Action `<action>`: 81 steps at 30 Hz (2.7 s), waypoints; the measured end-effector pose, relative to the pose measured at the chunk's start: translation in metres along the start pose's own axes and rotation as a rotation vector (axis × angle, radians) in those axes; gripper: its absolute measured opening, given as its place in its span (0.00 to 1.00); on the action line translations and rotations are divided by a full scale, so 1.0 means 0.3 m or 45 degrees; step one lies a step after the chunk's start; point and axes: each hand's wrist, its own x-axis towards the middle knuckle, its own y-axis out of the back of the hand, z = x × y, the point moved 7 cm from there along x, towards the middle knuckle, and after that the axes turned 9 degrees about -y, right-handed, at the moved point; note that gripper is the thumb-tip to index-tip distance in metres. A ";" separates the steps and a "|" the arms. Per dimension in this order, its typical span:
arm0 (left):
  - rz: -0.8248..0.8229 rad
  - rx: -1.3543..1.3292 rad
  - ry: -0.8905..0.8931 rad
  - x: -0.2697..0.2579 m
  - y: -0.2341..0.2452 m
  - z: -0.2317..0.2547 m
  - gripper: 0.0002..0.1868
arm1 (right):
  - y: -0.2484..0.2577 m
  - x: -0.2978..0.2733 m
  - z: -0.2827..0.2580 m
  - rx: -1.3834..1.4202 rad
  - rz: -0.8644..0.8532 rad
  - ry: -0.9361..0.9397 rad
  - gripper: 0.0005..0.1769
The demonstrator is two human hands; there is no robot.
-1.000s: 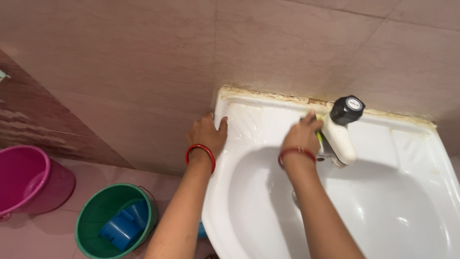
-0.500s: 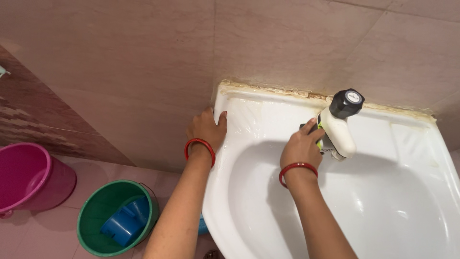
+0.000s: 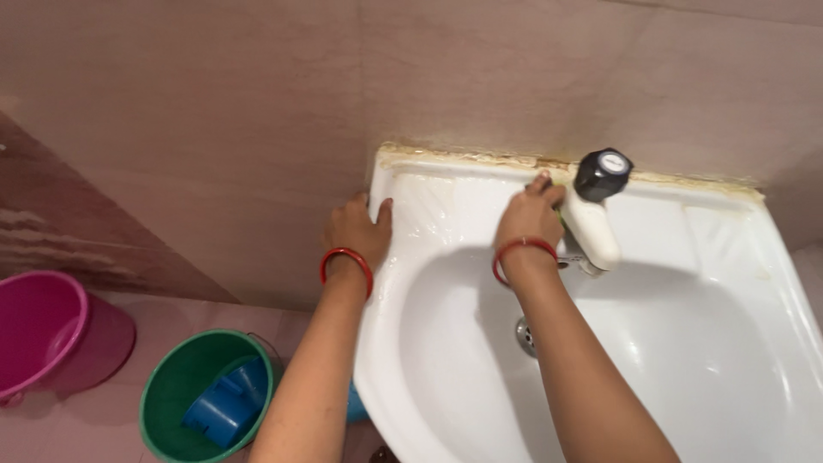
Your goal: The person cleans the edge and basin of a sink using a small scrub brush, moving the brush repeatedly along the caulked edge and then scrubbing the interior surface of the basin.
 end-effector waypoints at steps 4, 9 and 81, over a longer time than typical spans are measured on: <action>-0.038 -0.017 0.064 -0.008 0.001 -0.004 0.24 | -0.020 -0.035 -0.001 -0.092 -0.034 0.012 0.37; 0.002 0.004 0.012 0.009 -0.012 -0.017 0.25 | -0.023 -0.095 0.037 -0.033 0.061 0.042 0.37; 0.029 -0.058 0.006 0.006 -0.003 -0.016 0.21 | 0.011 -0.355 -0.137 0.679 -0.053 1.257 0.34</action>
